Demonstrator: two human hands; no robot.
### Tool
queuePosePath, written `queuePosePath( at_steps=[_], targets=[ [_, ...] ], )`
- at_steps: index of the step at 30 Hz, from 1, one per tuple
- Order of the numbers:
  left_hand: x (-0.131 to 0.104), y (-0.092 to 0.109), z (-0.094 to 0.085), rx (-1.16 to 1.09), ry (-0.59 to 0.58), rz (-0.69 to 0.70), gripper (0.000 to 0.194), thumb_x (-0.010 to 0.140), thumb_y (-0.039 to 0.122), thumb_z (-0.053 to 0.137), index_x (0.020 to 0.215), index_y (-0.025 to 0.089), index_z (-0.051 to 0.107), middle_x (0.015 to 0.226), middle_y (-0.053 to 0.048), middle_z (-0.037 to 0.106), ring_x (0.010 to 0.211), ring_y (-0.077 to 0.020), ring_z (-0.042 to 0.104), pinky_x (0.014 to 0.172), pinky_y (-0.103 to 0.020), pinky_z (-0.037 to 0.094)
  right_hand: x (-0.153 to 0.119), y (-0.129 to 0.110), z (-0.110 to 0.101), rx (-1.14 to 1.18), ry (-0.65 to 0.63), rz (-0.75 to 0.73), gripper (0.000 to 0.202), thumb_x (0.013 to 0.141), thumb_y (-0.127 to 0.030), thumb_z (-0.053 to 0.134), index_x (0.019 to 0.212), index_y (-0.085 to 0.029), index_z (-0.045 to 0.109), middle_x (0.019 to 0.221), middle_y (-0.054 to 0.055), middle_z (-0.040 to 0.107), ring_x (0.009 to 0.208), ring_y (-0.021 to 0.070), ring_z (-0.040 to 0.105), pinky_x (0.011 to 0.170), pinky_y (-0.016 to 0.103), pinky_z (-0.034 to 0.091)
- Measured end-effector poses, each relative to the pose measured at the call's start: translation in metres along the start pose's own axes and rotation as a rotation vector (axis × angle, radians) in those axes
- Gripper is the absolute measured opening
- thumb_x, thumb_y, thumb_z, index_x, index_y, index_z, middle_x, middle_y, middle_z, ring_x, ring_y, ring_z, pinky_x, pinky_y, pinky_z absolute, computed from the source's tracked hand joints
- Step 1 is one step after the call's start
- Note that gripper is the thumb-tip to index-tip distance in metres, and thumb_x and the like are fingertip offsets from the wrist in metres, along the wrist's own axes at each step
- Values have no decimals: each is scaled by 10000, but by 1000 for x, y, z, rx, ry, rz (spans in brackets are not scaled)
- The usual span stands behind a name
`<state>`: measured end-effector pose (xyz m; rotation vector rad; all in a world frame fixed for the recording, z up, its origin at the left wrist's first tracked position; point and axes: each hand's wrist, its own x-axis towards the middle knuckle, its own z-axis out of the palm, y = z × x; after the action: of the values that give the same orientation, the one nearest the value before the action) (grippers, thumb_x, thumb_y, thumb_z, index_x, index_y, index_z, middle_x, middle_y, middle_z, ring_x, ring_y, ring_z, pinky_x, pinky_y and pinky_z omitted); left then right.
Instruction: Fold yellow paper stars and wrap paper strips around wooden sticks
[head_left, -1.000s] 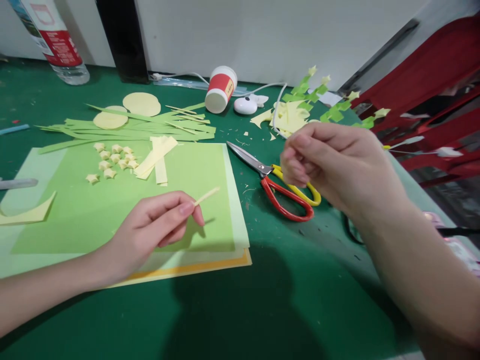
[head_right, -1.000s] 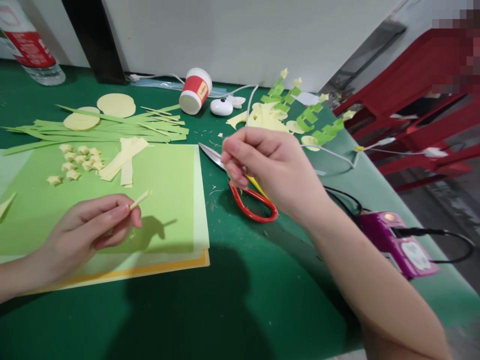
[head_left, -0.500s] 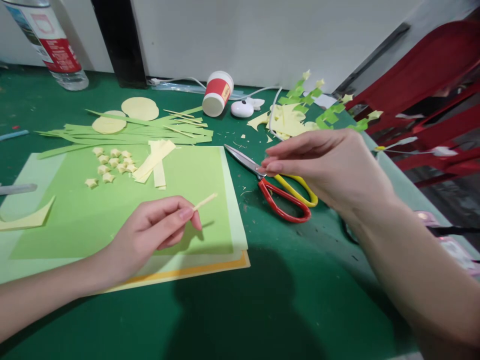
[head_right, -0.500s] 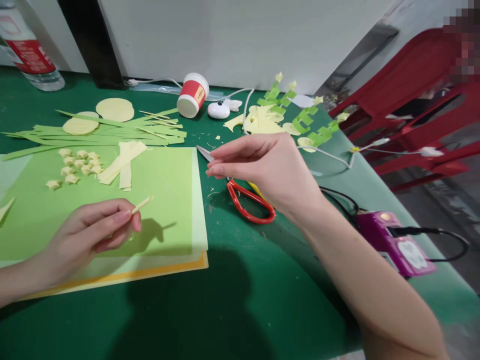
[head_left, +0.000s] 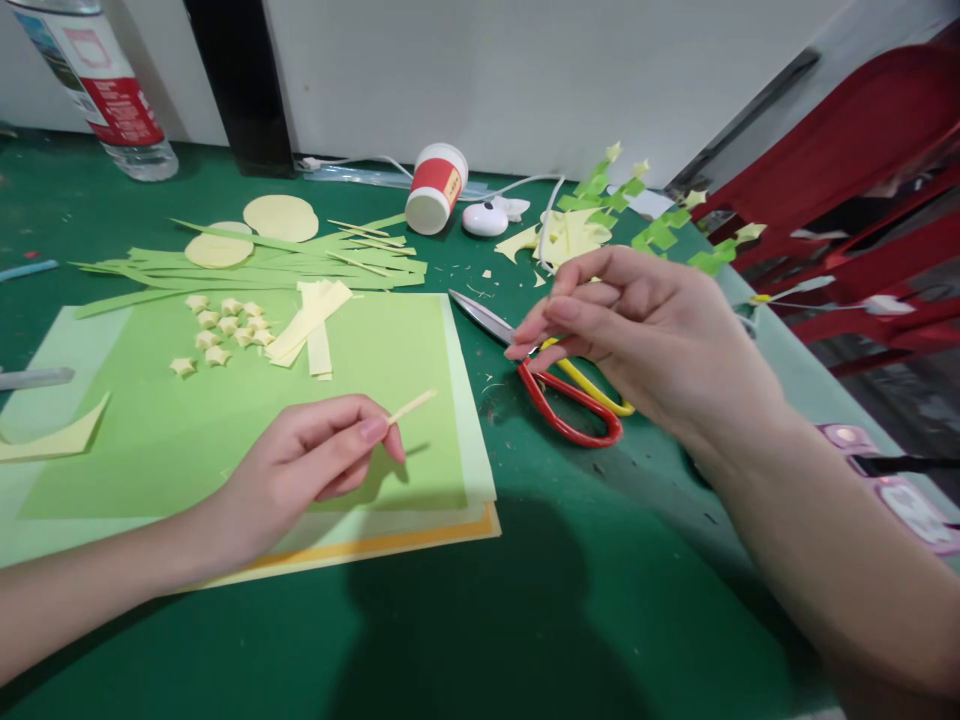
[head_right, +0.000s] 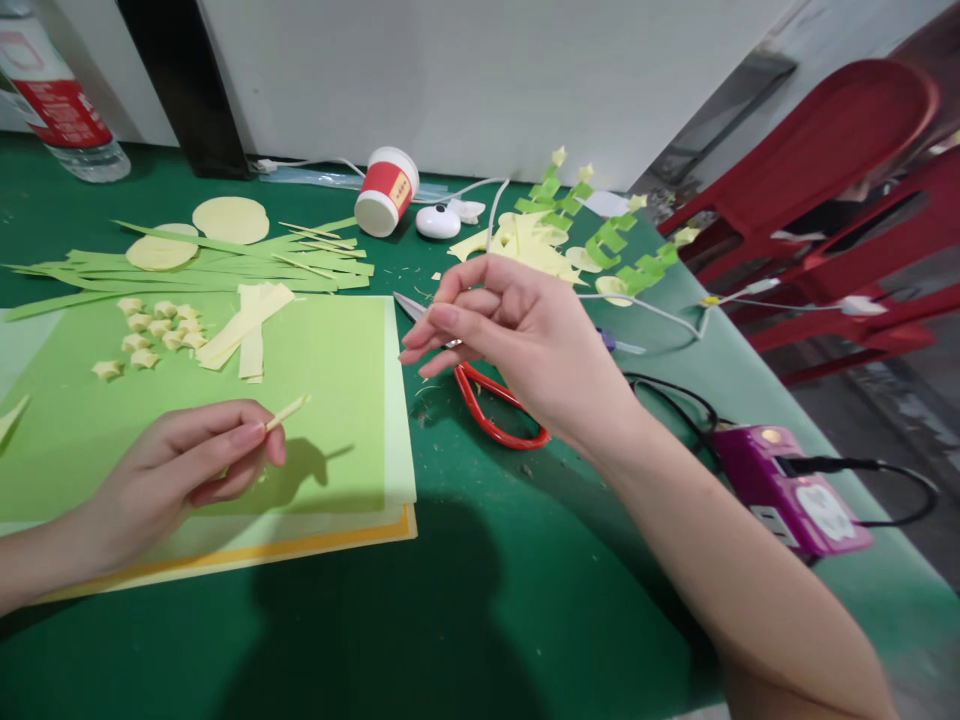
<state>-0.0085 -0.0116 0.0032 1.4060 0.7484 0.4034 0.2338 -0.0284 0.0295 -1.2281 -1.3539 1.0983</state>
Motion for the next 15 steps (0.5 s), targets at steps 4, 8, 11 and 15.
queuePosePath(
  at_steps=[4, 8, 11, 15],
  targets=[
    [1, 0, 0, -10, -6, -1, 256, 875, 294, 393, 736, 152, 555, 471, 77, 281, 413, -37, 244, 400, -161, 183, 3, 4, -2, -51, 22, -11, 112, 773, -205, 607, 881, -209, 637, 779, -10, 693, 777, 117, 658, 611, 165, 556],
    [1, -1, 0, -29, -14, 8, 259, 877, 288, 394, 733, 151, 560, 471, 76, 289, 406, -33, 244, 393, -159, 181, 3, 5, -3, -113, 110, 29, 136, 651, -178, 710, 776, -210, 668, 704, -22, 690, 710, 130, 665, 633, 201, 563],
    [1, -2, 0, -22, -19, 0, 261, 880, 279, 388, 728, 158, 562, 470, 75, 294, 406, -39, 252, 390, -165, 184, 2, 3, -2, -177, 181, 36, 141, 592, -163, 742, 688, -192, 644, 607, -29, 661, 589, 111, 643, 581, 202, 545],
    [1, -1, 0, -29, -23, 4, 260, 879, 286, 387, 734, 156, 561, 471, 77, 287, 409, -42, 249, 391, -166, 182, 3, 2, -2, -250, 201, -2, 213, 546, -107, 747, 683, -166, 595, 606, -39, 610, 542, 66, 575, 513, 166, 476]
  ],
)
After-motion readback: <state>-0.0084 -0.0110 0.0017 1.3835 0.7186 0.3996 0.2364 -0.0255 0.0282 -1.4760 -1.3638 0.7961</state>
